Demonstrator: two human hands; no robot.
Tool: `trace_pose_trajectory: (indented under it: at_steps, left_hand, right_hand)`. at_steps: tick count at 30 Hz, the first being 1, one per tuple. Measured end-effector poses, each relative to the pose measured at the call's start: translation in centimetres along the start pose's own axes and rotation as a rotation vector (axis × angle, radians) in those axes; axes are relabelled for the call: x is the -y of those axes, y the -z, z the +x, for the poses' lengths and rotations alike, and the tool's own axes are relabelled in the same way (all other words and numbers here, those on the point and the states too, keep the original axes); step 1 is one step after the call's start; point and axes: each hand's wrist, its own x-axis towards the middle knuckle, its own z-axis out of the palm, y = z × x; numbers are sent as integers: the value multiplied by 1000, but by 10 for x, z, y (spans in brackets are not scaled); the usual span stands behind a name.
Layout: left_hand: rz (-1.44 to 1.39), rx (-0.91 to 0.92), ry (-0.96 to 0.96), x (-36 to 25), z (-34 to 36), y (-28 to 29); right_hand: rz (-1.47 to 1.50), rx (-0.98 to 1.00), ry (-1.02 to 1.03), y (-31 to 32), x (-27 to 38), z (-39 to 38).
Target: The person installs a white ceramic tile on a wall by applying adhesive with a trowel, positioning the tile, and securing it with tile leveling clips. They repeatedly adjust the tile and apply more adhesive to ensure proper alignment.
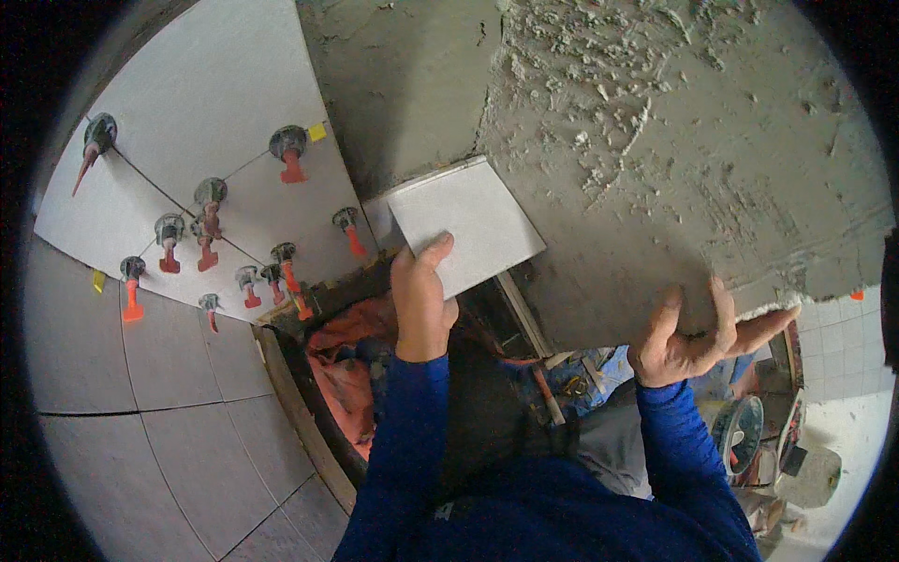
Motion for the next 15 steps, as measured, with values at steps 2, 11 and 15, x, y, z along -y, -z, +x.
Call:
trace_pose_trajectory:
  at_steps: [2,11,15]
  left_hand:
    - [-10,12,-15,0,1,0]
    - [3,17,-33,0,2,-2]
    - [-6,30,-70,1,5,-2]
  right_hand:
    - [-62,-2,17,2,2,7]
    - [270,115,253,16,62,60]
    - [296,759,165,-77,81,94]
